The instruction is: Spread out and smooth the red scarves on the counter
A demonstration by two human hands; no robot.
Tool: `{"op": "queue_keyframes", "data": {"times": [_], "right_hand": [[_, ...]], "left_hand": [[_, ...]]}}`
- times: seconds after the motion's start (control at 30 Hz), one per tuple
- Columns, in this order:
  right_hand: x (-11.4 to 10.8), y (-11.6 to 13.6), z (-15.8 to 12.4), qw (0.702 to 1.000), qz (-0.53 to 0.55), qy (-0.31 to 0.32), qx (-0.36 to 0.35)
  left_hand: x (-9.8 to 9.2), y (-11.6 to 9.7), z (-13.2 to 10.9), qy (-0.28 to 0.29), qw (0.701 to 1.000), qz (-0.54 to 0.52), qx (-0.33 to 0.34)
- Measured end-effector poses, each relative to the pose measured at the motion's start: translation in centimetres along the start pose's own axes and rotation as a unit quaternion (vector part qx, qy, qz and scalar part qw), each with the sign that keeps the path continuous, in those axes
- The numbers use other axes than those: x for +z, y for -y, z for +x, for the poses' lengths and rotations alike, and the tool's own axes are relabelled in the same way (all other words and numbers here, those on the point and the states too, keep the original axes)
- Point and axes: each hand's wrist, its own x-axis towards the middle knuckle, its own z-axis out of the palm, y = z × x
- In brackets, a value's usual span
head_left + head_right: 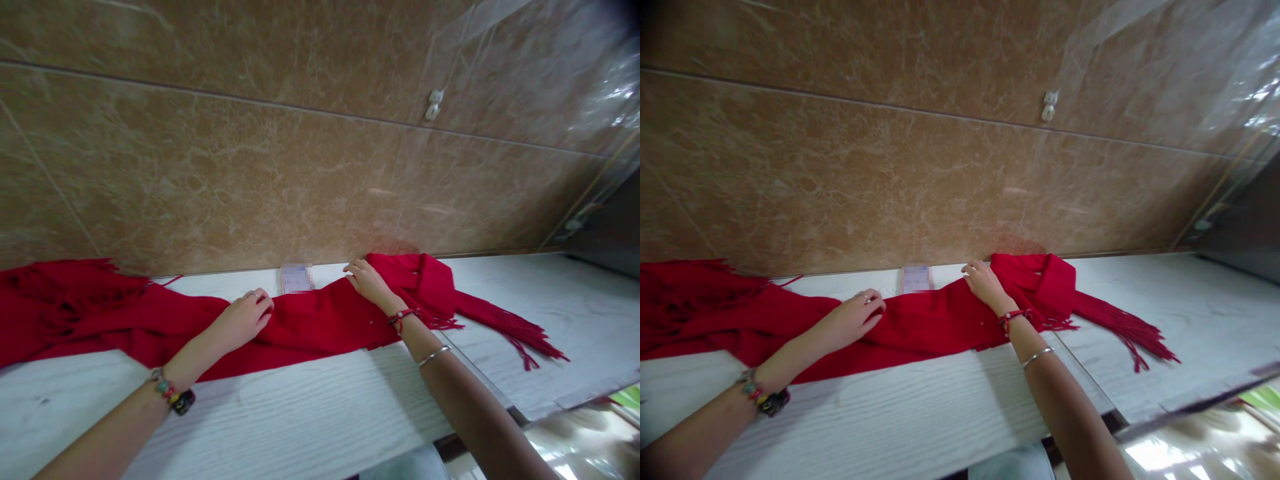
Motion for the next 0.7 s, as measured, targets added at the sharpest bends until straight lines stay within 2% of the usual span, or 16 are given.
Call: {"op": "queue_keyframes", "data": {"times": [0.07,0.13,0.23,0.3,0.4,0.5,0.6,0.7], "right_hand": [[-1.1,3.0,-0.1,0.997,0.048,-0.009,-0.061],[-1.7,6.9,-0.7,0.978,0.13,0.016,-0.163],[-1.6,12.0,-2.5,0.953,0.177,0.071,-0.237],[-0.7,13.8,-3.6,0.947,0.173,0.1,-0.251],[0.8,14.1,-4.3,0.95,0.189,0.099,-0.23],[1.8,13.3,-4.1,0.948,0.24,0.072,-0.194],[1.9,13.2,-4.0,0.94,0.288,0.063,-0.169],[1.3,13.8,-4.2,0.929,0.319,0.068,-0.176]], "left_hand": [[-0.2,0.0,-1.3,0.024,0.997,-0.022,0.066],[-0.4,1.1,-2.8,0.034,0.996,-0.018,0.082],[-0.6,4.2,-5.1,0.01,0.998,0.001,0.058],[-0.6,6.5,-6.5,-0.02,1.0,0.018,0.013],[-0.4,9.6,-8.2,-0.045,0.996,0.039,-0.065],[0.2,11.0,-9.1,-0.053,0.995,0.033,-0.082],[0.6,10.3,-8.8,-0.067,0.997,0.017,-0.036],[0.4,8.0,-7.7,-0.067,0.997,0.003,0.034]]}}
